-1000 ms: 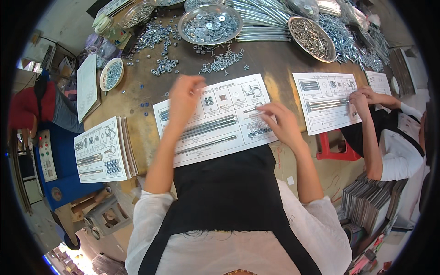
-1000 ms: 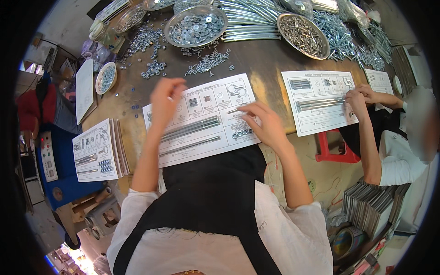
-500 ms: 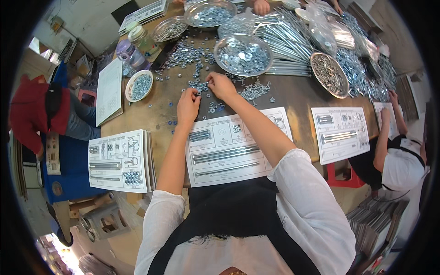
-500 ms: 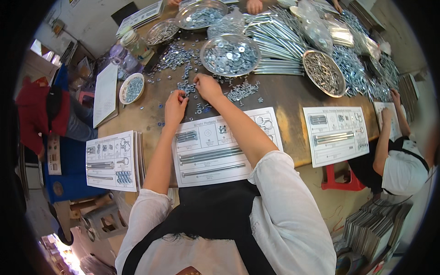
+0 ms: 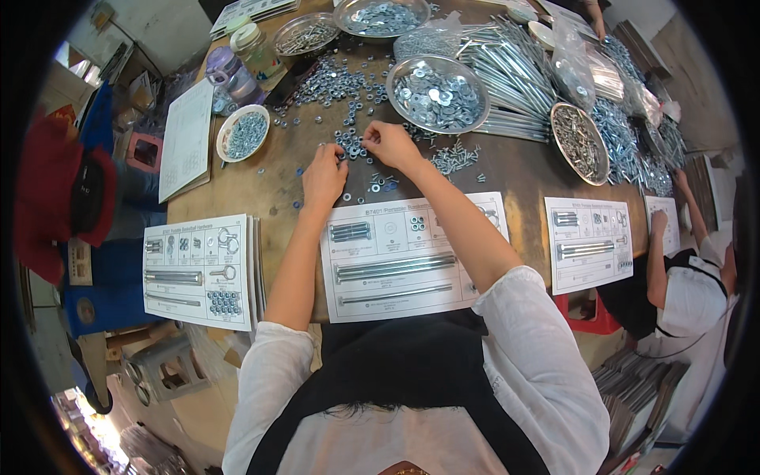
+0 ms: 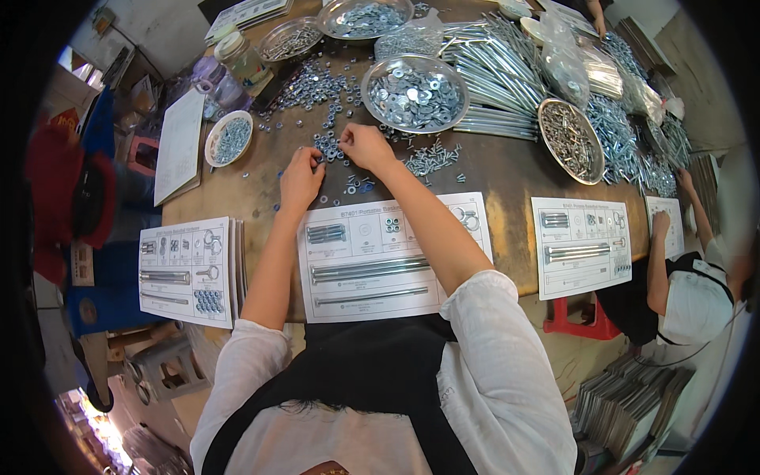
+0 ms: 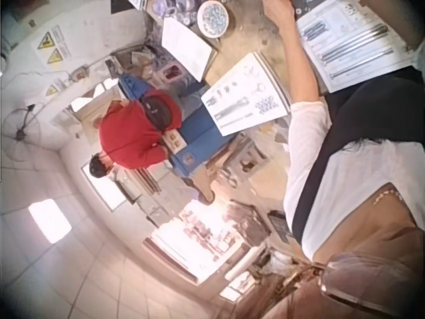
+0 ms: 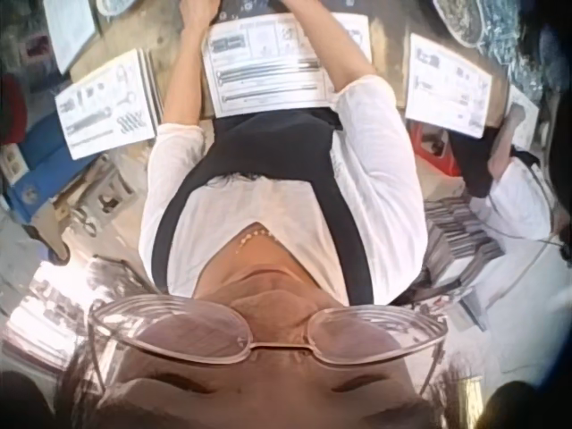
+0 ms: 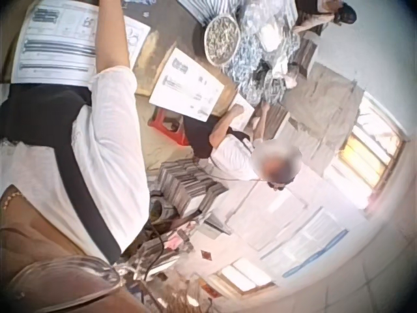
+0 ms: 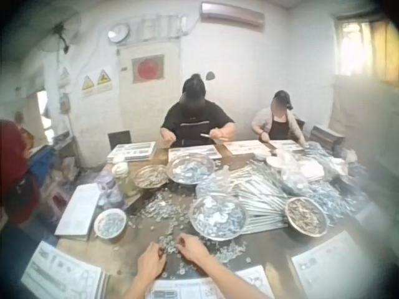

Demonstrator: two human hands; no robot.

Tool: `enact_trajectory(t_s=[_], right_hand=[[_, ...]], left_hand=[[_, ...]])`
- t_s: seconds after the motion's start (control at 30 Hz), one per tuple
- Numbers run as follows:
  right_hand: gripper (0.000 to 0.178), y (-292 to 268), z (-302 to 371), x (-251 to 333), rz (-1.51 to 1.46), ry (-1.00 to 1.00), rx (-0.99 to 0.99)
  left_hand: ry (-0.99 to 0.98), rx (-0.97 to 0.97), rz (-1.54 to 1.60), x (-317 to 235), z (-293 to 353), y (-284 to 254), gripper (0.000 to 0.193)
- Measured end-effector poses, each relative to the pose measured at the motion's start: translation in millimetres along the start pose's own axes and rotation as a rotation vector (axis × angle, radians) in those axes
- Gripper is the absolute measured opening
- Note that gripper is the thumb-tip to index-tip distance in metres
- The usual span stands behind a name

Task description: The person assembles small metal hardware components by hand, picking up nuts, washers, and bolts from a table and placing them onto a printed layout sheet. They repeatedly pick, align, and place the parts, then move the completed sheet aside and continue with a new one.

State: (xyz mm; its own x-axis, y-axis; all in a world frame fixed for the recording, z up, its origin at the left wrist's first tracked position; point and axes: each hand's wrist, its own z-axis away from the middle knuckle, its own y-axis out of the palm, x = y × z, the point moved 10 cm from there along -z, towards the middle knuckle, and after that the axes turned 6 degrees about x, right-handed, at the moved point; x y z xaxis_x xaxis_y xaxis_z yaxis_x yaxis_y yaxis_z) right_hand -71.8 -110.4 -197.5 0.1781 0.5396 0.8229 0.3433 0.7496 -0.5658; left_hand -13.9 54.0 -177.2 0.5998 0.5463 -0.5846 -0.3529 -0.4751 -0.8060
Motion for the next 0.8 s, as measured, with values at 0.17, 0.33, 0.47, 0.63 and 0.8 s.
enact_trajectory(t_s=[0.17, 0.33, 0.47, 0.63, 0.8], right_hand=[[0.014, -10, 3, -5, 0.169, -0.013, -0.038], [0.016, 5, 11, 5, 0.185, -0.088, 0.034], [0.018, 12, 6, 20, 0.315, -0.118, 0.069], [0.020, 3, 14, 17, 0.327, -0.123, 0.098], [0.020, -26, 39, 15, 0.260, -0.139, 0.062]], left_hand=[[0.142, -0.003, 0.012, -7, -6, 2, 0.028], [0.105, 0.041, 0.068, -2, -13, 18, 0.023], [0.149, -0.034, 0.079, -9, -12, 20, 0.023], [0.076, 0.085, 0.072, -11, -10, 23, 0.020], [-0.035, 0.102, -0.071, -11, 1, 20, 0.025]])
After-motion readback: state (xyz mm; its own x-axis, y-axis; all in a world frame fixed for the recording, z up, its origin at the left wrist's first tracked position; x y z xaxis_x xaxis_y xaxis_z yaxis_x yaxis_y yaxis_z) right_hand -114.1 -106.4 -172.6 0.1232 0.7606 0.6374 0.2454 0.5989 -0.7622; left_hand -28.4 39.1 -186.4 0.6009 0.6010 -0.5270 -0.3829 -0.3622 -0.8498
